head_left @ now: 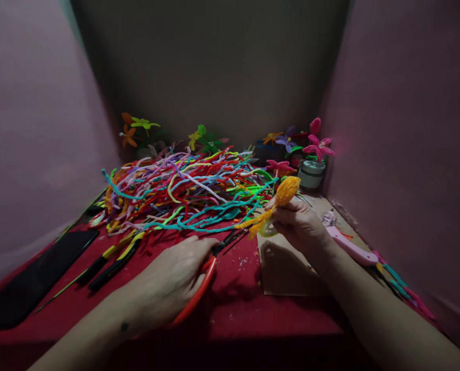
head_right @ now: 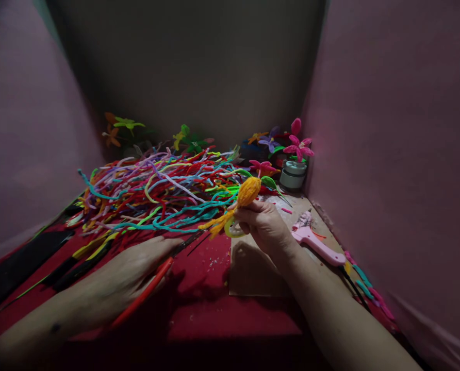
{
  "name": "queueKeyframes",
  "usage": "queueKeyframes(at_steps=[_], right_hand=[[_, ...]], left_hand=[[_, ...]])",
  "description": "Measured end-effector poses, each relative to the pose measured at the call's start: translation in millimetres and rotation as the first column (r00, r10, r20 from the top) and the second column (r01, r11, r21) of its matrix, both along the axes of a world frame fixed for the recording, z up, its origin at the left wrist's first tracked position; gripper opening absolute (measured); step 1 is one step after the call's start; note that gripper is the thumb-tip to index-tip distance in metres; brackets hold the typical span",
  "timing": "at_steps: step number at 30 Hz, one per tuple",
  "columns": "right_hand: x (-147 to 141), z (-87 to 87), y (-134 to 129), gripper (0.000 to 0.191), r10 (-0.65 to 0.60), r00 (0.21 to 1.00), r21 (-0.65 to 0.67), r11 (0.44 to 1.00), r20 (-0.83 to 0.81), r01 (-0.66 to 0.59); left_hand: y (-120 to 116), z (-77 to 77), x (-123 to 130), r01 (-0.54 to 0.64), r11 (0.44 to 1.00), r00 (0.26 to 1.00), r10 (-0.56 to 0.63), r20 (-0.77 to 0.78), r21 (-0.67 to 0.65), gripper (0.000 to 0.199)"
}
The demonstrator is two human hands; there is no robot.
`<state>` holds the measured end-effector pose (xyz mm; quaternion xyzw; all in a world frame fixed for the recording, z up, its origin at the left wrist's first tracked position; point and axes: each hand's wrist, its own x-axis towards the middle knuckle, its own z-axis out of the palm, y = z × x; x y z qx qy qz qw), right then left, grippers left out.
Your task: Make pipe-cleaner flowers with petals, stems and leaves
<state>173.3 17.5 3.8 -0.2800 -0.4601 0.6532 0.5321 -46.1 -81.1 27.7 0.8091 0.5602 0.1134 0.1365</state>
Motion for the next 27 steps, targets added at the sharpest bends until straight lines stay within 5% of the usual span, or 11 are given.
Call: queueKeyframes(at_steps=[12,27], right_hand=[[-3,-15.9,1,0.01,0.006,0.997,0.15,0.989,0.071,-0.017],[-7,-13.1,-4,0.01,0.031,0.999,0.089,0.995,0.025,-0.033]], left_hand=[[-2,-1.7,23,-0.069,0.996,0.997,0.07,-0.011,0.052,0.029],[3,-16.4,34,0.04,0.964,0.976,0.02,-0.219,0.262,0.028]])
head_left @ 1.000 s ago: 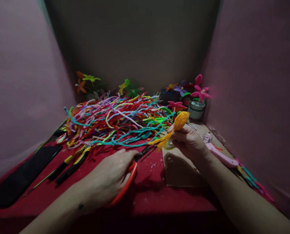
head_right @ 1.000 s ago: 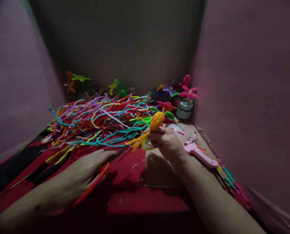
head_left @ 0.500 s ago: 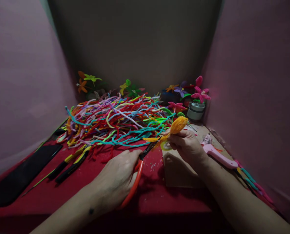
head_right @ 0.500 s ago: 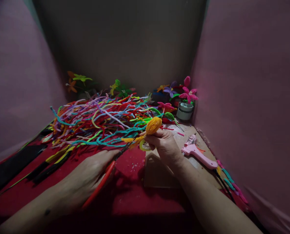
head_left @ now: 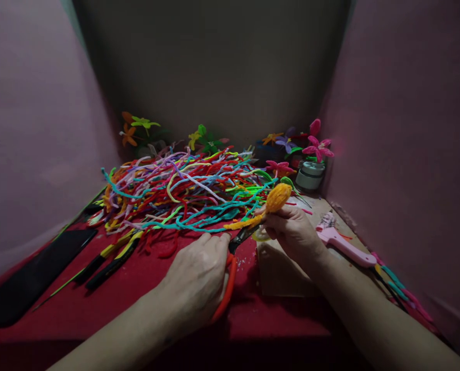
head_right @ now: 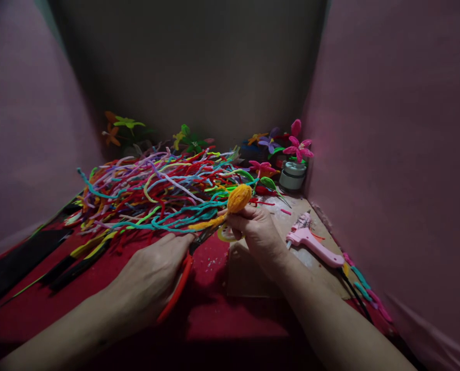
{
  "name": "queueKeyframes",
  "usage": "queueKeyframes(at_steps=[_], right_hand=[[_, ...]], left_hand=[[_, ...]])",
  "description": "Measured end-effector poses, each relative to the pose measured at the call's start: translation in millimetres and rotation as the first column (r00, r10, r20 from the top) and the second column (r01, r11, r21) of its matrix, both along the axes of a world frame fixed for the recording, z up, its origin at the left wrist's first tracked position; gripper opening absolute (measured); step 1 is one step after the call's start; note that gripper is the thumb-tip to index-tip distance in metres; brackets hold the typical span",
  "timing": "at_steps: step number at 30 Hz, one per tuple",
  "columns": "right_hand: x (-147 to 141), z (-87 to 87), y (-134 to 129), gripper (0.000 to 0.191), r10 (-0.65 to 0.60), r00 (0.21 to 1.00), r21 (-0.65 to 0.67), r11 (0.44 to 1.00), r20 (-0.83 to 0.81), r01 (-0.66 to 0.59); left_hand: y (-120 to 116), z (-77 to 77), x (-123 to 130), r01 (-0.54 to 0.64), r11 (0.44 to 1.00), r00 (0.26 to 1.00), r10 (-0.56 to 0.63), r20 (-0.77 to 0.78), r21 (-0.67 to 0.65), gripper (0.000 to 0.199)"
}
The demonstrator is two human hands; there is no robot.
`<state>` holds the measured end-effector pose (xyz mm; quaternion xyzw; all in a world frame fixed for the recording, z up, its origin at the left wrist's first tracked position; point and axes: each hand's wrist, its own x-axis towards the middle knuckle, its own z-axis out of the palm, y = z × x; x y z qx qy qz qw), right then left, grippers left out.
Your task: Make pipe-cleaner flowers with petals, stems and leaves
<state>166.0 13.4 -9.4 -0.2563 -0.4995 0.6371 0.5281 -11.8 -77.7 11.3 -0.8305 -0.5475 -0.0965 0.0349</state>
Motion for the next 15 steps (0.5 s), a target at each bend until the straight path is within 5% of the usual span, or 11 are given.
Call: queueKeyframes(at_steps=[15], right_hand=[[-1.1,2.7,-1.3,0.009,-0.006,0.999,-0.05,0.999,-0.05,0.004]], left_hand=[[2.7,2.2,5.4,-0.029,0.99,0.983,0.053,-0.176,0.138,0.023]])
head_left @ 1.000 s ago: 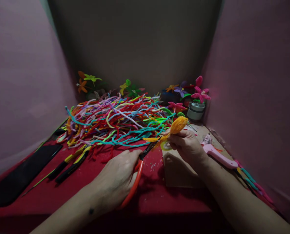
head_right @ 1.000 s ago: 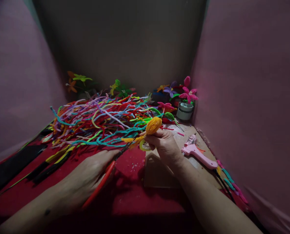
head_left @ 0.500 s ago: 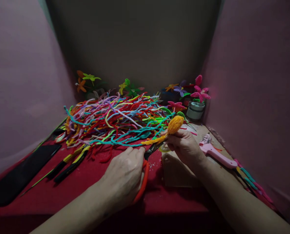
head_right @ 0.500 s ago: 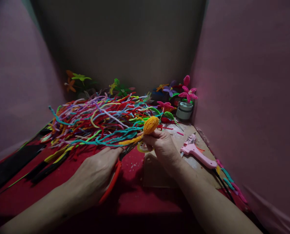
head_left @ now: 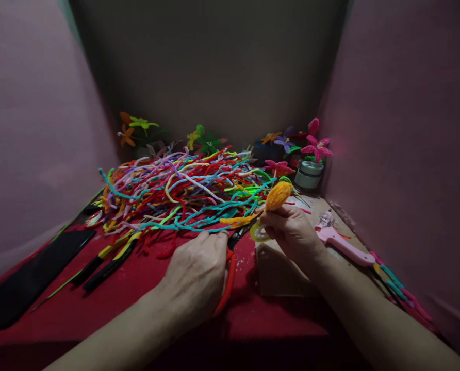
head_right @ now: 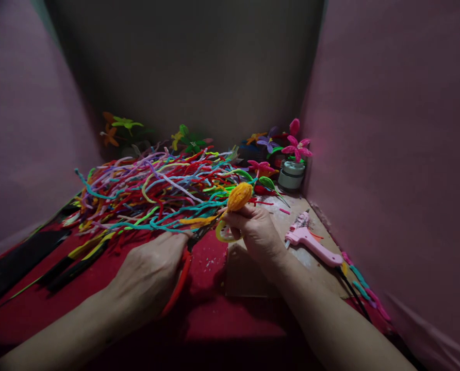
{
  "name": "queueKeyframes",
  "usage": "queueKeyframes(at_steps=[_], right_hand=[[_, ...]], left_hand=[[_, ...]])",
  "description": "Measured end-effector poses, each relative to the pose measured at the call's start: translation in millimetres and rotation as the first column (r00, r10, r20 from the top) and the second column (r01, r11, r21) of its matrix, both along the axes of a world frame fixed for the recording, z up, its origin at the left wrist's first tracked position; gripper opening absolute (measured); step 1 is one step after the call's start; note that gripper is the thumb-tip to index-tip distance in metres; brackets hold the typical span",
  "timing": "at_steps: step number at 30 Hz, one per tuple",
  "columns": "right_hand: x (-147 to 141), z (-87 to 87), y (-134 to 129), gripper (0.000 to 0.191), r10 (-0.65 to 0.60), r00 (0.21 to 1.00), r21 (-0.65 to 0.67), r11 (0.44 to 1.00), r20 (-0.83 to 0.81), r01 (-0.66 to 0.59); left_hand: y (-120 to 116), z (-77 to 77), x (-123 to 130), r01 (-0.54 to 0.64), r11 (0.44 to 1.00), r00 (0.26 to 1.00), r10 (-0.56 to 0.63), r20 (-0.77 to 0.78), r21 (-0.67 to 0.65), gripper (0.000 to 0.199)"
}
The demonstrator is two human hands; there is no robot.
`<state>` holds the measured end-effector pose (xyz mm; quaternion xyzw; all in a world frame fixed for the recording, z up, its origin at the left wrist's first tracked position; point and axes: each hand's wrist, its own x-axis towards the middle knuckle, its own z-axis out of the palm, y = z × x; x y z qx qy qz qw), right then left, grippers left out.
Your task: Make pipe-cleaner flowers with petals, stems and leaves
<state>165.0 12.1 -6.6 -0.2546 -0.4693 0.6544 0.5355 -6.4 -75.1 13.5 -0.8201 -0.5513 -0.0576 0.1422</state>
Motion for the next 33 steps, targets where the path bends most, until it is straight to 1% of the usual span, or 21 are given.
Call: queueKeyframes(at_steps=[3,7,9,11,14,17,22,25,28,33], right_hand=[[-1,-0.7,-1,0.008,0.002,1.0,-0.006,1.0,0.002,-0.002],[-2,-3.7,-1,0.01,-0.006,1.0,-0.009,1.0,0.001,0.006],[-4,-6.6,0,0.011,-0.024,1.0,-0.03,0.999,-0.02,0.023],[-5,-10.8,3,0.012,-0.046,0.999,-0.072,0.996,-0.026,0.045],[-6,-18.2,8,0.016,-0.054,0.998,-0.131,0.99,0.011,0.055],[-7,-23.8,11,0.02,-0.048,0.998,-0.149,0.987,0.051,0.055],[-10,-23.2,7,0.016,-0.048,0.997,-0.119,0.991,0.063,0.055],[-11,-20.0,6,0.016,-0.073,0.996,-0.115,0.99,0.048,0.078],[-9,-17.7,7,0.016,-0.067,0.997,-0.104,0.992,0.035,0.07],[-6,-15.6,7,0.015,-0.061,0.998,-0.097,0.993,0.025,0.064]], left_hand=[[-1,7.4,1,-0.046,0.998,0.997,0.043,-0.061,-0.039,0.017],[0,14.6,4,-0.118,0.986,0.985,0.102,-0.136,-0.116,0.02],[5,12.3,4,-0.127,0.983,0.986,0.111,-0.127,-0.133,0.022],[13,6.2,2,-0.106,0.985,0.991,0.093,-0.096,-0.139,0.022],[26,-3.8,-4,-0.073,0.987,0.996,0.064,-0.066,-0.144,0.023],[33,-6.8,-11,-0.046,0.986,0.996,0.033,-0.081,-0.163,0.022],[29,-1.8,-15,-0.082,0.988,0.993,0.069,-0.099,-0.133,0.025],[25,-1.7,-9,-0.092,0.983,0.994,0.081,-0.073,-0.16,0.024],[24,-2.7,-1,-0.086,0.982,0.995,0.076,-0.069,-0.166,0.023],[25,-4.1,1,-0.074,0.992,0.994,0.065,-0.093,-0.102,0.025]])
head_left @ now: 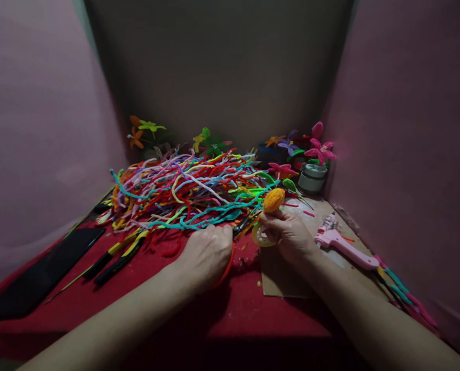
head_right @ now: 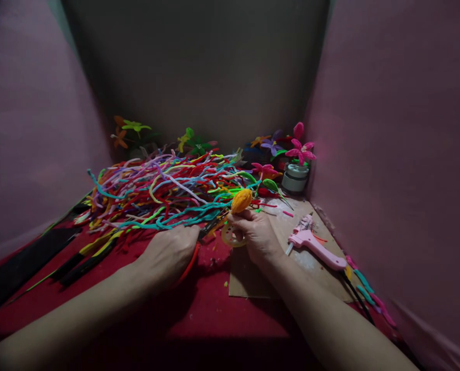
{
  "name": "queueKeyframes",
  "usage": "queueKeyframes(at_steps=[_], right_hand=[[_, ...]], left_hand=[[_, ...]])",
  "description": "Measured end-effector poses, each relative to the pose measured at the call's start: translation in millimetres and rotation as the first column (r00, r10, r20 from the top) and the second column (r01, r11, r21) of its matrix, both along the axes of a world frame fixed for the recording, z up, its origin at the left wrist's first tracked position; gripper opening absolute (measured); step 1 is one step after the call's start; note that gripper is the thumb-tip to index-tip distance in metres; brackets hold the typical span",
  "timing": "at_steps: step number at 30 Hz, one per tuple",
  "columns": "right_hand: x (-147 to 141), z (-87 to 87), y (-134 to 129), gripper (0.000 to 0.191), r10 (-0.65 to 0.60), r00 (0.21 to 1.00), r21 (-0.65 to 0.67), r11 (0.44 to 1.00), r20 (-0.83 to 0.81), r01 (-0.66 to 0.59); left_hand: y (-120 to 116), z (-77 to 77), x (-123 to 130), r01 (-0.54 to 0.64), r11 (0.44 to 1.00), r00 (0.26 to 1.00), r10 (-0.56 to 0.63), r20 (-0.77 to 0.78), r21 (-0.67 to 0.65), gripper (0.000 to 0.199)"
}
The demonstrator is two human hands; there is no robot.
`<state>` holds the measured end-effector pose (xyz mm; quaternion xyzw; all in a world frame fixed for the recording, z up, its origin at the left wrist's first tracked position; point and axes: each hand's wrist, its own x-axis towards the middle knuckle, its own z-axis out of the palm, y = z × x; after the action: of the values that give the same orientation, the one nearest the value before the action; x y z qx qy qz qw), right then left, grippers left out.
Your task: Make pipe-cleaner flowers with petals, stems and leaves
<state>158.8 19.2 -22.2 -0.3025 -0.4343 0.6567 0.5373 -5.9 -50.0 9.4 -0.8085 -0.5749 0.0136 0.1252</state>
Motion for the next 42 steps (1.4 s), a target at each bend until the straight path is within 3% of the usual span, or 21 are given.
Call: queueKeyframes(at_steps=[8,14,19,21,23,26,29,31,35,39,42], right_hand=[[1,3.3,0,0.016,-0.029,1.0,-0.007,1.0,0.005,0.029],[4,8.6,2,0.017,-0.027,0.999,-0.006,1.0,-0.026,0.027],[4,10.4,0,0.015,-0.012,0.999,-0.008,1.0,-0.041,0.012],[4,9.8,-1,0.015,-0.003,0.999,0.0,1.0,-0.032,0.003],[3,9.1,-2,0.015,-0.002,1.0,0.015,1.0,-0.027,0.002],[2,8.4,-3,0.014,-0.024,1.0,0.021,0.999,-0.017,0.024],[1,7.8,-6,0.014,-0.012,1.0,-0.006,1.0,-0.023,0.012],[0,7.4,-8,0.013,0.018,0.999,-0.008,1.0,-0.03,-0.018],[0,7.6,-10,0.012,0.052,0.998,0.004,0.999,-0.019,-0.052],[0,7.9,-12,0.01,0.063,0.998,0.055,0.996,0.016,-0.064],[-1,7.8,-14,0.011,0.094,0.995,0.04,0.995,0.018,-0.094]], left_hand=[[1,-1.4,-9,-0.041,0.999,0.998,0.042,0.046,-0.018,0.026],[16,-1.7,-48,-0.208,0.976,0.978,0.208,0.005,-0.057,0.034],[24,-5.1,-70,-0.214,0.963,0.977,0.208,-0.05,-0.165,0.035],[21,1.4,-66,-0.199,0.967,0.979,0.19,-0.071,-0.156,0.03],[17,9.9,-54,-0.203,0.979,0.979,0.203,-0.025,-0.025,0.028],[11,15.3,-23,-0.036,0.984,0.972,-0.005,0.233,0.172,0.032],[11,6.1,8,0.104,0.962,0.899,-0.199,0.391,0.252,0.035],[14,-3.3,21,0.115,0.945,0.908,-0.225,0.353,0.305,0.032],[21,-13.6,27,0.107,0.958,0.896,-0.208,0.392,0.265,0.023],[25,-12.3,22,0.074,0.978,0.725,-0.188,0.663,0.197,0.022],[25,-11.7,21,0.069,0.986,0.601,-0.164,0.782,0.154,0.021]])
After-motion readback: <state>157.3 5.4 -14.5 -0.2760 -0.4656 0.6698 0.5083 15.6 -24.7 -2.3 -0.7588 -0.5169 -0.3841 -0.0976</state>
